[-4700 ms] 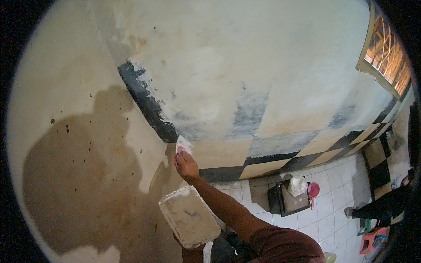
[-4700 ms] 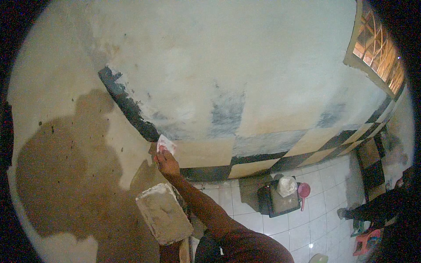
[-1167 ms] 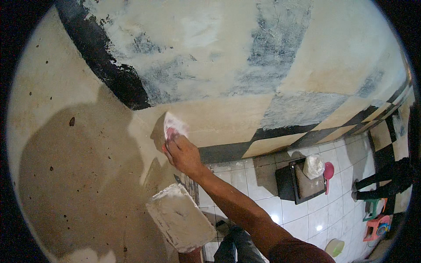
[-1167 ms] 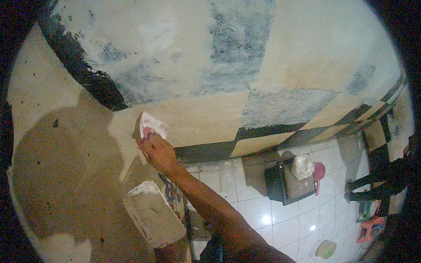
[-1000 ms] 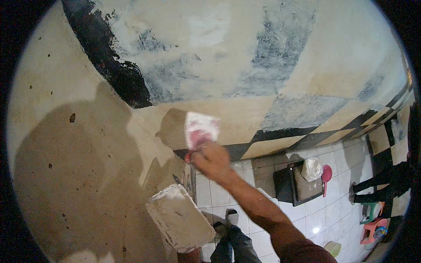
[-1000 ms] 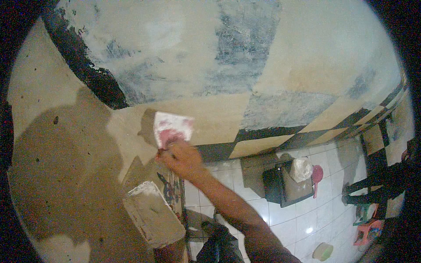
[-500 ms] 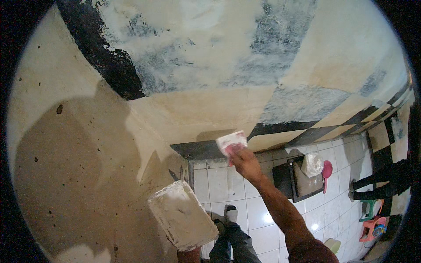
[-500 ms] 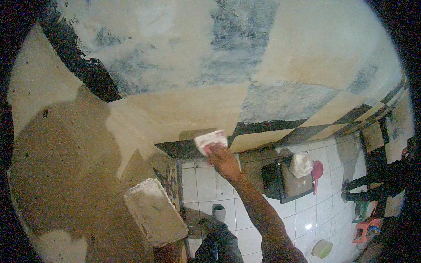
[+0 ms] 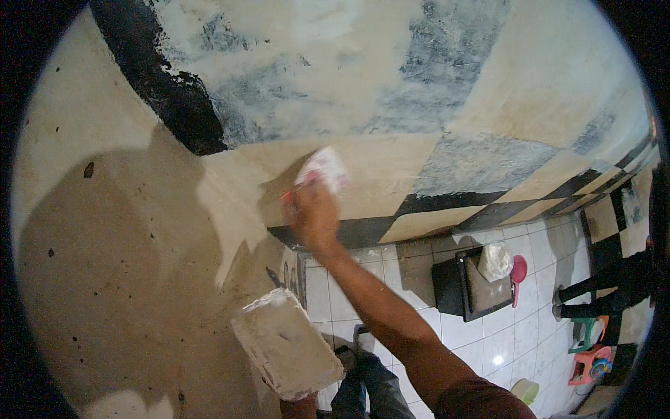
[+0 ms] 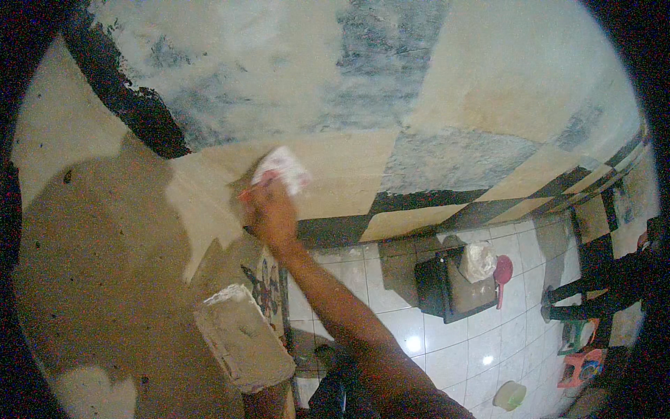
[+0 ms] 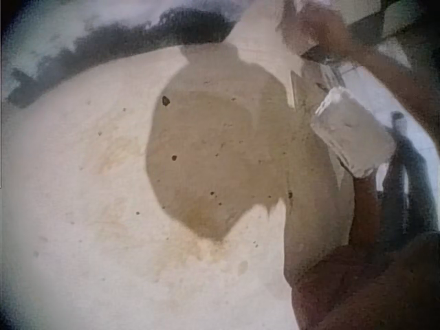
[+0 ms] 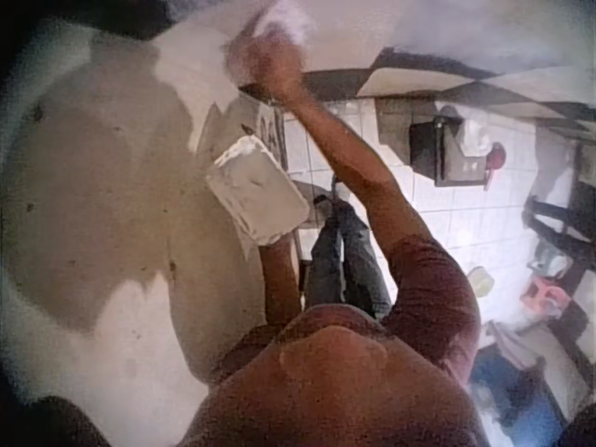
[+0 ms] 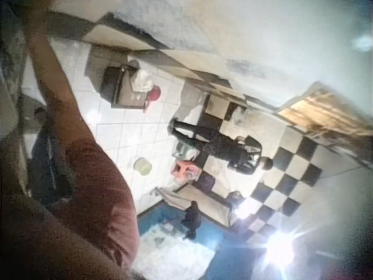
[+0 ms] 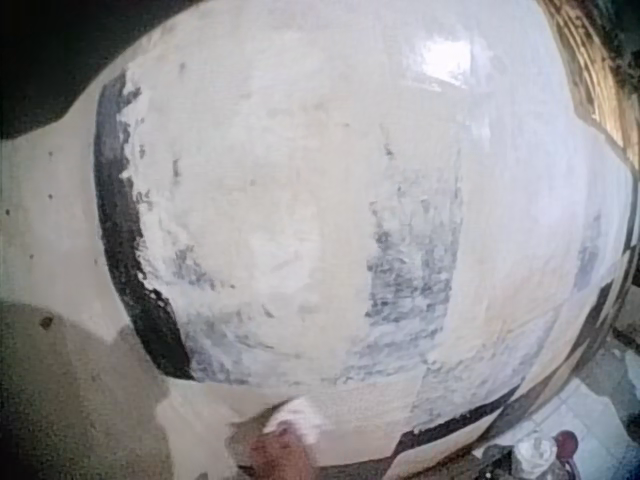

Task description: The person applies plaster to a tiled wall using a putty knife, regularly scooping more plaster from a plastic container and mixing in water from a pink scoop.

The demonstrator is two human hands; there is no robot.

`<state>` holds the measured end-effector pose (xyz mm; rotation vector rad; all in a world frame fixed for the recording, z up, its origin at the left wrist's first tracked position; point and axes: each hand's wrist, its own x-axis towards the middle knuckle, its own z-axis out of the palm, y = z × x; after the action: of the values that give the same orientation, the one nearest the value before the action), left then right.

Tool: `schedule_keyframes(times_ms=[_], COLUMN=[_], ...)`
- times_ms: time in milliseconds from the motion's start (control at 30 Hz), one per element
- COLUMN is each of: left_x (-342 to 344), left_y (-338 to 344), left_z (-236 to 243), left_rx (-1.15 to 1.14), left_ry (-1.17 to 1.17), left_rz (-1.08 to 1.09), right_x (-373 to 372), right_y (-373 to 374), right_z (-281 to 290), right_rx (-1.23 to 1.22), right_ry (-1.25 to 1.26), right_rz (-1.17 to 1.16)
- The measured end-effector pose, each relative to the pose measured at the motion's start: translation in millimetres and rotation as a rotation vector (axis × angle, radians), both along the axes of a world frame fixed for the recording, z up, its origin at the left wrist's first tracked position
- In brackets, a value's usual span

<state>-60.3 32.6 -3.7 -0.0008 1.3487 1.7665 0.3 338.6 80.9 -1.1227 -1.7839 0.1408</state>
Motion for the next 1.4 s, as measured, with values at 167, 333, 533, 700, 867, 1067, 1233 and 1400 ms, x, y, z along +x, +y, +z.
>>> schedule_keyframes(times_ms=[167, 333, 533, 700, 867, 1067, 1233, 1400], left_x=[1.9, -5.6, -0.9, 5.0, -2.2, 5.1, 3.6, -4.7], left_y=[4.3, 6.9, 18.3, 30.1, 30.8, 21.7, 20.6, 13.5], left_z=[2.1, 6.6, 9.4, 9.9, 12.4, 5.7, 5.6, 10.6], left_rx=[0.002, 0.018, 0.038, 0.044, 0.047, 0.044, 0.038, 0.017], left_ry=[0.011, 0.041, 0.058, 0.074, 0.104, 0.098, 0.121, 0.178], left_rz=[0.001, 0.019, 0.005, -0.029, -0.028, 0.014, -0.009, -0.006], right_x=[-7.0, 100.3, 105.3, 0.6, 59.2, 185.6, 123.1, 13.1], right_y=[-49.8, -34.4, 18.7, -19.6, -47.4, -26.7, 20.0, -40.7], right_z=[14.5, 26.9, 46.7, 29.0, -5.7, -40.3, -63.7, -32.5], right_rx=[0.012, 0.324, 0.191, -0.070, 0.097, 0.117, 0.152, -0.546], right_ry=[0.198, 0.153, 0.158, -0.175, 0.115, 0.125, 0.298, 0.313], right_rz=[0.303, -0.139, -0.377, 0.263, 0.266, -0.579, -0.244, 0.297])
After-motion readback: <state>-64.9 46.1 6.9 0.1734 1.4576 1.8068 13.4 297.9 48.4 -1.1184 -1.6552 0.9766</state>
